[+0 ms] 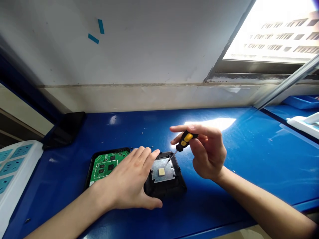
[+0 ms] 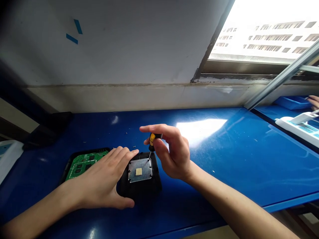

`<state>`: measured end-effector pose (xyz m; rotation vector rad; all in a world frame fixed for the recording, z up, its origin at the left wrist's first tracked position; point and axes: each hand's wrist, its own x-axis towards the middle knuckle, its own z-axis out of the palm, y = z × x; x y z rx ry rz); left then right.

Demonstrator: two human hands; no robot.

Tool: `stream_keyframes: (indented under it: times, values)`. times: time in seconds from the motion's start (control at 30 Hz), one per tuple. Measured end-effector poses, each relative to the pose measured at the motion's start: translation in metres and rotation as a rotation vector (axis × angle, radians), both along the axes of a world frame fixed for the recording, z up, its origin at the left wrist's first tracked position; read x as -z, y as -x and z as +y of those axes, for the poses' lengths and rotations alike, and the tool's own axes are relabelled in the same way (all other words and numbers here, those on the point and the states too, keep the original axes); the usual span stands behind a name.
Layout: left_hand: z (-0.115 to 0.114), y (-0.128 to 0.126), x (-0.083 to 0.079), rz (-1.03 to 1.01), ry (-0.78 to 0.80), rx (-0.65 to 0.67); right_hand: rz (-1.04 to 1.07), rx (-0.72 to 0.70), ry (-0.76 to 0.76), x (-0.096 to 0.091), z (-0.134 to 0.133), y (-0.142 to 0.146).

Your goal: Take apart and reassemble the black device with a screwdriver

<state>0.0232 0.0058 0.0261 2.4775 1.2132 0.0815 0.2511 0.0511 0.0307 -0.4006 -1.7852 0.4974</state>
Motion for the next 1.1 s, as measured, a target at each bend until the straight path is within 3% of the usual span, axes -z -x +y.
stream_keyframes:
  times: [0.13, 0.3, 0.7, 1.1]
  values:
    - [-0.001, 0.000, 0.001, -0.013, -0.023, 0.003, 0.006, -0.015, -0.012, -0.003, -0.002, 0.003]
    - [-0.001, 0.000, 0.005, -0.052, -0.067, 0.001, 0.040, 0.084, -0.009, -0.011, -0.010, 0.013]
    - [-0.001, -0.001, 0.002, -0.019, -0.086, 0.019, 0.131, 0.200, 0.133, -0.008, -0.011, 0.023]
    - [-0.002, 0.000, 0.001, -0.020, -0.069, 0.017, 0.108, 0.148, 0.057, 0.000, -0.011, 0.025]
